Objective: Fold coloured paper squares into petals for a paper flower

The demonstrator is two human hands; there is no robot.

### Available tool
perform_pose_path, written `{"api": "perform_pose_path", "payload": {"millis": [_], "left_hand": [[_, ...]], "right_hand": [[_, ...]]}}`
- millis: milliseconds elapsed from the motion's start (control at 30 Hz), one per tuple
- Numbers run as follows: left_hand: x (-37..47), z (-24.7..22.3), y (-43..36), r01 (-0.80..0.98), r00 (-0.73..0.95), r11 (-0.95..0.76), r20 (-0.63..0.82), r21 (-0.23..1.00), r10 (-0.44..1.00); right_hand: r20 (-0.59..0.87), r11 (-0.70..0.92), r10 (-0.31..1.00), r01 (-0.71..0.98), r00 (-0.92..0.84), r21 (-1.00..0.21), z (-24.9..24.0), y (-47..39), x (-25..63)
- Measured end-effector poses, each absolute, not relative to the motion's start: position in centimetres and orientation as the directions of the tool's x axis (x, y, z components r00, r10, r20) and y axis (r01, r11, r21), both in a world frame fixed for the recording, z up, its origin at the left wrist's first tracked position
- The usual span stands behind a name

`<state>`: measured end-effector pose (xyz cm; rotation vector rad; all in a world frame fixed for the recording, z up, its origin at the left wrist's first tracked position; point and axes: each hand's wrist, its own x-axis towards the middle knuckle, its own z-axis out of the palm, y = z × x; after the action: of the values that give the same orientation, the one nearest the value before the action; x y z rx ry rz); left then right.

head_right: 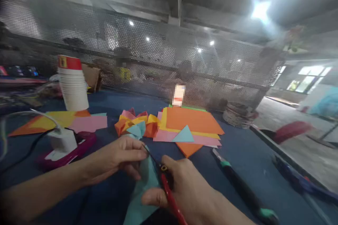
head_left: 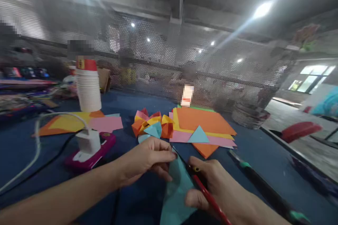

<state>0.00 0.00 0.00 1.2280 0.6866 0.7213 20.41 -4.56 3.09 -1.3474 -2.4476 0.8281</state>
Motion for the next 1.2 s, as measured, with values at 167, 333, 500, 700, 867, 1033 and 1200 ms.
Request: {"api": "perform_pose_path", "payload": {"millis": [167, 333, 500, 700, 867, 1033, 1200], "left_hand": [[-0.1, 0.4, -0.3, -0.120, 0.607, 0.174, -0.066, 0.977, 0.792], [0.0, 0.5, -0.5, -0.121, 0.615, 0.180, -0.068, 0.976, 0.785], [-0.2, 0.5, -0.6, -0.121, 0.616, 0.182, -0.070, 0.976, 0.785], [-0.1, 0.6, -0.5, -0.124, 0.620, 0.192, -0.075, 0.974, 0.781], [-0.1, 0.7, -0.5, -0.135, 0.629, 0.203, -0.075, 0.970, 0.774], [-0.1, 0.7, -0.4, -0.178, 0.593, 0.230, -0.082, 0.957, 0.801], [-0.3, 0.9, 0.4, -0.347, 0.434, 0.217, -0.049, 0.913, 0.899]], "right_hand": [[-0.013, 0.447, 0.826, 0.670, -0.563, -0.593, 2.6, -4.4, 20.6], [-0.026, 0.433, 0.831, 0.675, -0.556, -0.597, 2.5, -4.3, 20.6], [-0.013, 0.439, 0.830, 0.666, -0.558, -0.603, 2.0, -4.1, 20.7], [0.000, 0.412, 0.852, 0.671, -0.523, -0.617, 1.8, -4.2, 20.7], [0.030, 0.395, 0.870, 0.660, -0.492, -0.639, 1.2, -4.1, 20.7], [0.099, 0.260, 0.945, 0.536, -0.310, -0.803, 0.8, -3.7, 20.8], [-0.001, 0.049, 0.973, 0.209, -0.230, -0.977, 0.4, -2.8, 20.7]]}}
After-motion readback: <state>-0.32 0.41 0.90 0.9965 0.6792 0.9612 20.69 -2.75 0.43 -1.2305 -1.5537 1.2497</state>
